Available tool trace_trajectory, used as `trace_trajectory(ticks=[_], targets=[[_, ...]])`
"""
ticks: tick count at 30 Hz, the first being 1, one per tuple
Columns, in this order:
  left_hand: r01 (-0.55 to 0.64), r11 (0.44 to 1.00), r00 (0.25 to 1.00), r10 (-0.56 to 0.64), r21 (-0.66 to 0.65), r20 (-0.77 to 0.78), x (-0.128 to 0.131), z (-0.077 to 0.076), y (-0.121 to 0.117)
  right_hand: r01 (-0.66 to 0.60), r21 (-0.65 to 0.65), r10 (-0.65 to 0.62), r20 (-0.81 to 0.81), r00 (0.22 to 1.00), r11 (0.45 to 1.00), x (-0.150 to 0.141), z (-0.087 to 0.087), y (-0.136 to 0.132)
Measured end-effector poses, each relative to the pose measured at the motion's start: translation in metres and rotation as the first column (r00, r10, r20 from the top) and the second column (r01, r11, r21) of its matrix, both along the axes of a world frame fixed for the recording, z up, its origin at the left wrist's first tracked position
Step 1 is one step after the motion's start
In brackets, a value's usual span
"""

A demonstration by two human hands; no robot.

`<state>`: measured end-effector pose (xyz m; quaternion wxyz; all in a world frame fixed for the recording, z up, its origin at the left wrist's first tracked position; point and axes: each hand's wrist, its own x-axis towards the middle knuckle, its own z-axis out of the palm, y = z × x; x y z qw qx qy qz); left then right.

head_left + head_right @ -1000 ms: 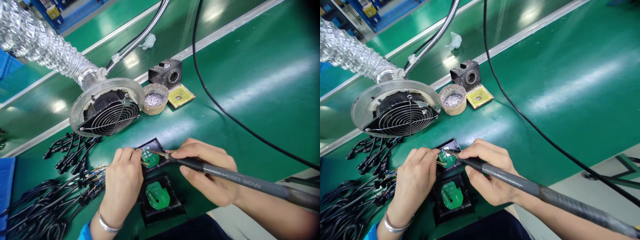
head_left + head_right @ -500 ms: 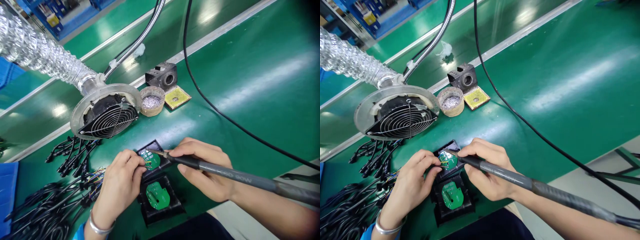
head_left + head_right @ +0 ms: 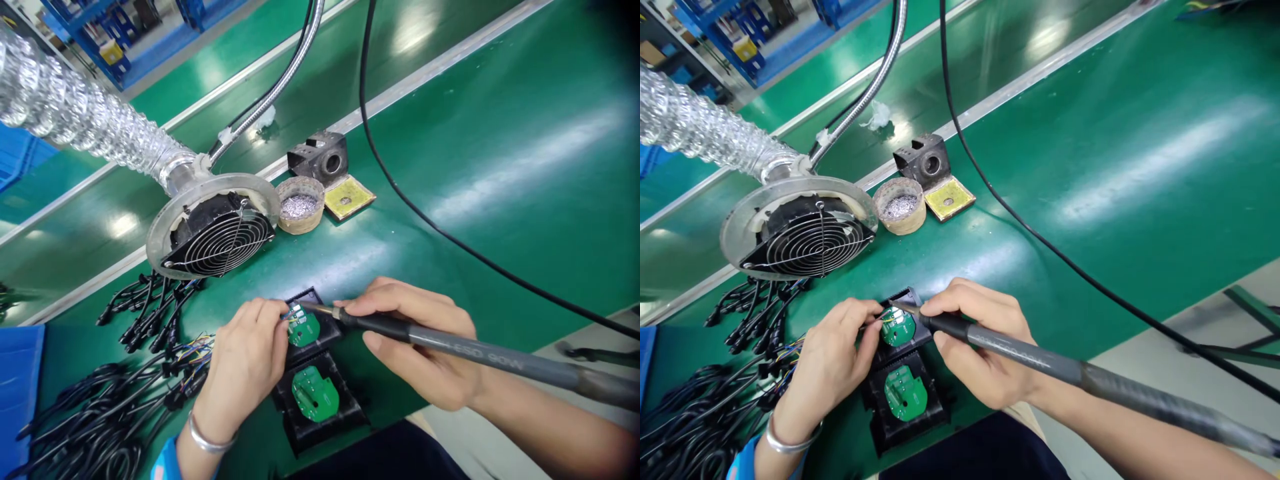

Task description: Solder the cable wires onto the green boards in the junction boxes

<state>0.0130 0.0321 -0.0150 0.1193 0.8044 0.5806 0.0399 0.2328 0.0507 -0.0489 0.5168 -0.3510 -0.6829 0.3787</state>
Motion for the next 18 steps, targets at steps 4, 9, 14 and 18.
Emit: trace_trajectory(ticks=[4, 9, 14, 18], targets=[[-0.001, 1.000, 0.997, 0.001, 0.001, 0.073, -0.0005, -0.0035, 0.0021, -0.023, -0.031, 0.023, 0.002, 1.000, 0.999, 0.0030, -0.0041, -0.0073], [-0.014, 0.999, 0.999, 0.016, -0.046, 0.040, 0.0001, -0.0015, 0.0067, -0.034, -0.031, 0.034, 0.010, 0.999, 0.999, 0.0006, -0.0079, -0.0078], [-0.033, 0.998, 0.999, 0.033, -0.048, -0.013, 0.0023, -0.0014, 0.0076, -0.052, -0.052, 0.052, -0.004, 0.999, 0.997, -0.0009, -0.0075, -0.0047], [-0.054, 0.998, 0.998, 0.053, -0.038, -0.036, 0.0035, -0.0023, 0.0068, -0.067, -0.053, 0.067, -0.009, 0.998, 0.996, -0.0006, -0.0078, -0.0036]])
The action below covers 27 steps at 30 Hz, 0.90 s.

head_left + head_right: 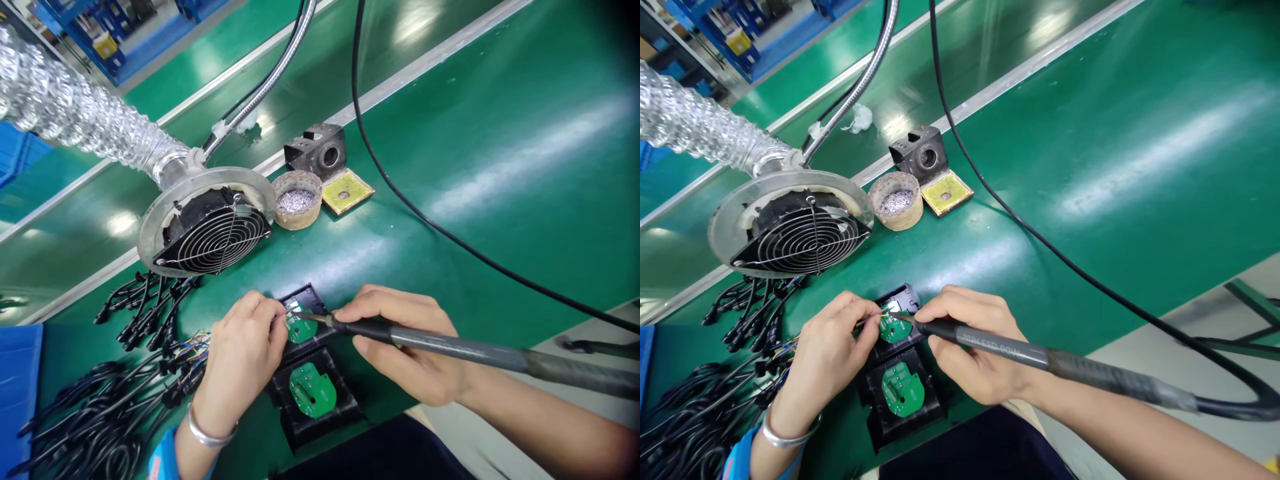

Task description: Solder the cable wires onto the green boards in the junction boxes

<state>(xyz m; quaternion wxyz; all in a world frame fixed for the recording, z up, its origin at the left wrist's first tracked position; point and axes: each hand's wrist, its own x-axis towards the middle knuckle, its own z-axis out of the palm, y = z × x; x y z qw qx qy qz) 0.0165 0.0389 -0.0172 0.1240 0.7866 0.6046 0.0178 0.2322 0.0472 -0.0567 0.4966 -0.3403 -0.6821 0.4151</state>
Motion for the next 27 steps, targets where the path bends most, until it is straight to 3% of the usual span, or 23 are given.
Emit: trace_trajectory(ticks=[21, 24, 27], targets=[[-0.066, 0.996, 0.997, 0.067, 0.056, -0.029, 0.008, -0.002, 0.002, 0.034, 0.030, -0.034, 0.000, 0.999, 0.999, -0.001, -0.003, -0.001], [-0.082, 0.994, 0.995, 0.086, 0.074, -0.043, 0.011, -0.003, 0.003, 0.006, 0.158, -0.020, 0.092, 0.996, 0.987, -0.001, -0.001, -0.003], [-0.095, 0.992, 0.994, 0.100, 0.081, -0.050, 0.012, -0.003, 0.004, -0.025, 0.352, -0.052, 0.206, 0.977, 0.935, -0.003, 0.002, -0.007]])
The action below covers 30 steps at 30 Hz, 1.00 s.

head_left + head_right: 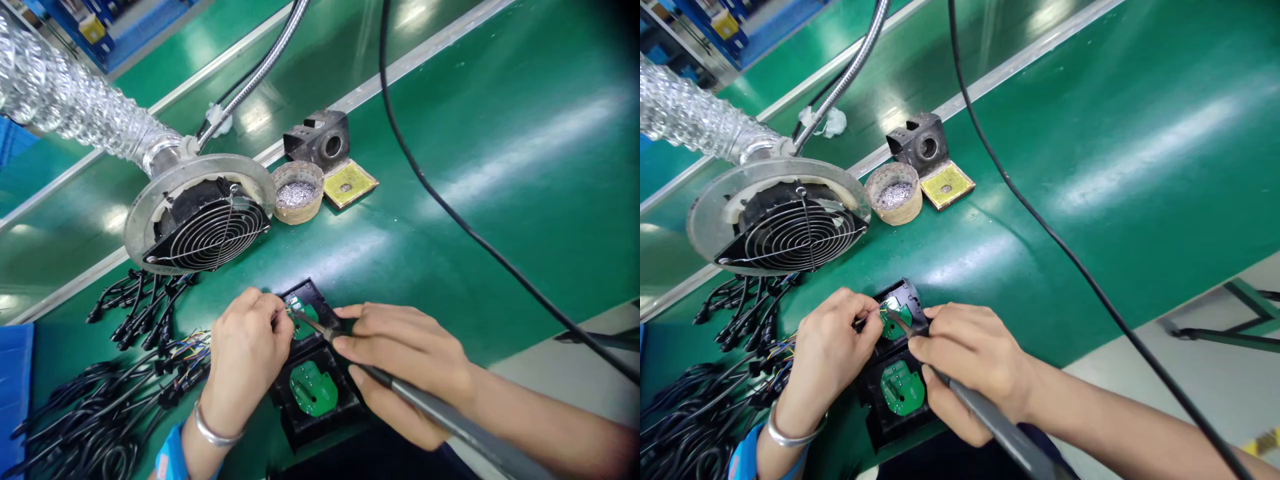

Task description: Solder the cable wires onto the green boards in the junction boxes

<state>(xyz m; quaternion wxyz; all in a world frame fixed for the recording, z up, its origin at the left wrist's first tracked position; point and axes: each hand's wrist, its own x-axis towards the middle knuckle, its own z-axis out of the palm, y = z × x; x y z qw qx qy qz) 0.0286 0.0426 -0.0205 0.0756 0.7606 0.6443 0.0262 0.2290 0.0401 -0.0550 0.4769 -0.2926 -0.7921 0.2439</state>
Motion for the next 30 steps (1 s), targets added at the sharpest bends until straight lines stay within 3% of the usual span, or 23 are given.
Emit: trace_trajectory(ticks=[4, 13, 30], targets=[[-0.020, 1.000, 1.000, 0.020, -0.019, 0.005, 0.001, 0.001, 0.000, 0.006, 0.078, -0.011, 0.067, 0.998, 0.997, -0.002, 0.001, -0.005], [-0.043, 0.999, 0.999, 0.043, -0.020, -0.005, 0.003, 0.002, 0.000, 0.055, -0.098, -0.066, -0.112, 0.992, 0.994, 0.008, 0.003, -0.008], [-0.075, 0.997, 0.997, 0.075, 0.013, -0.015, 0.004, 0.000, -0.003, 0.064, -0.011, -0.065, -0.146, 0.987, 0.998, -0.003, -0.006, -0.002]])
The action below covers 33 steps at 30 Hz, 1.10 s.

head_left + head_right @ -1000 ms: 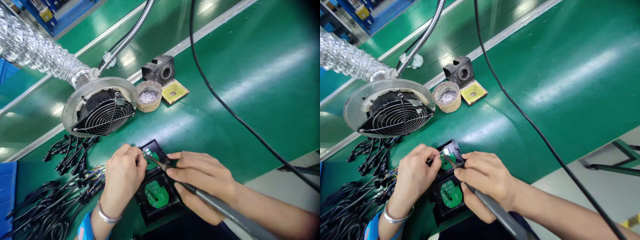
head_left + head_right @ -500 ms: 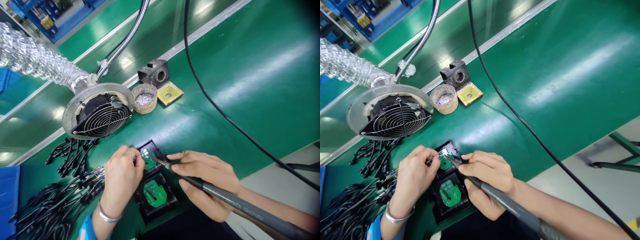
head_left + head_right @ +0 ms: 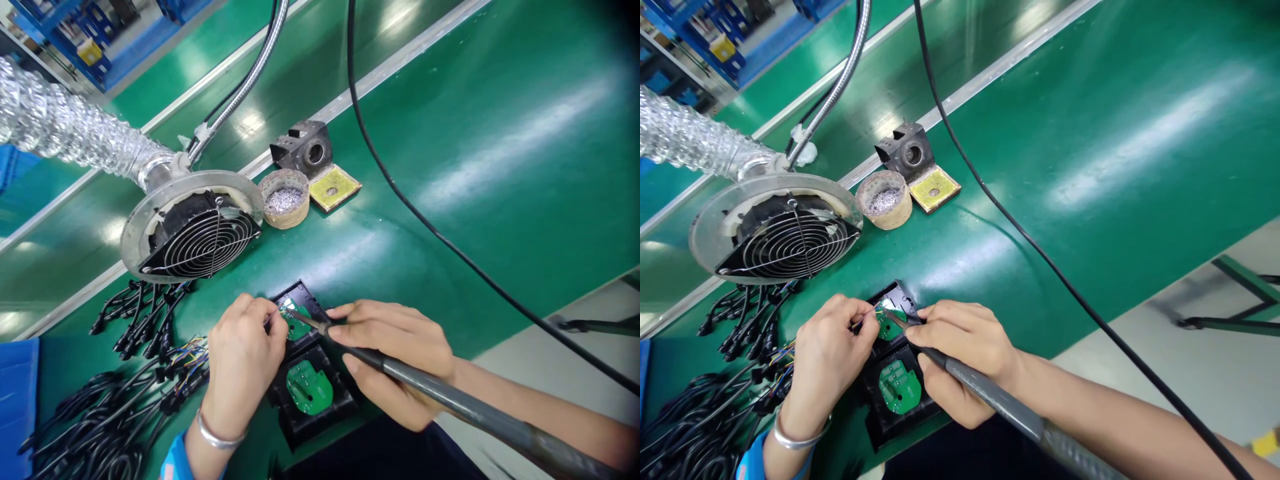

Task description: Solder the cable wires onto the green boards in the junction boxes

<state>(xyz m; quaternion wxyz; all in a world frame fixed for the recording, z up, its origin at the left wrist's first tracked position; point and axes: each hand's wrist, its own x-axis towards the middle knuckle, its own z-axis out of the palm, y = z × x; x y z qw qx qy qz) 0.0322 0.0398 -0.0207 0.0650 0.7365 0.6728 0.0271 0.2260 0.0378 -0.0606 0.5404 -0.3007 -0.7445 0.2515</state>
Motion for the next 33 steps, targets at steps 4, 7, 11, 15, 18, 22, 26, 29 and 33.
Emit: trace_trajectory(ticks=[4, 7, 11, 15, 18, 22, 26, 29, 33], targets=[[0.084, 0.996, 0.995, -0.083, -0.016, 0.054, -0.006, 0.003, -0.001, 0.006, -0.024, -0.007, -0.051, 0.999, 1.000, 0.001, 0.001, 0.000], [0.177, 0.984, 0.974, -0.175, -0.001, 0.145, -0.010, 0.003, -0.005, 0.011, -0.070, -0.017, -0.089, 0.996, 0.998, 0.006, 0.003, -0.002], [0.174, 0.984, 0.967, -0.175, 0.025, 0.183, -0.008, -0.001, -0.010, 0.011, -0.145, -0.023, -0.084, 0.996, 0.989, 0.011, 0.006, -0.005], [0.115, 0.992, 0.982, -0.121, 0.051, 0.142, 0.000, -0.004, -0.013, 0.008, -0.173, -0.017, -0.054, 0.998, 0.985, 0.012, 0.008, -0.008], [0.103, 0.992, 0.992, -0.108, 0.069, 0.069, 0.007, -0.004, -0.013, 0.004, -0.181, -0.015, -0.060, 0.998, 0.983, 0.012, 0.007, -0.008], [0.092, 0.991, 0.995, -0.096, 0.101, 0.038, 0.012, -0.007, -0.012, -0.007, -0.181, -0.004, -0.061, 0.998, 0.984, 0.012, 0.004, -0.007], [0.099, 0.982, 0.992, -0.111, 0.163, 0.065, 0.013, -0.012, -0.013, -0.022, -0.151, 0.014, -0.056, 0.998, 0.988, 0.012, 0.003, -0.004], [0.111, 0.975, 0.990, -0.126, 0.191, 0.069, 0.012, -0.014, -0.014, -0.030, -0.144, 0.022, -0.055, 0.998, 0.989, 0.012, 0.002, -0.002], [0.111, 0.975, 0.990, -0.125, 0.194, 0.060, 0.012, -0.014, -0.015, -0.033, -0.133, 0.023, -0.073, 0.997, 0.991, 0.011, 0.001, -0.002]])
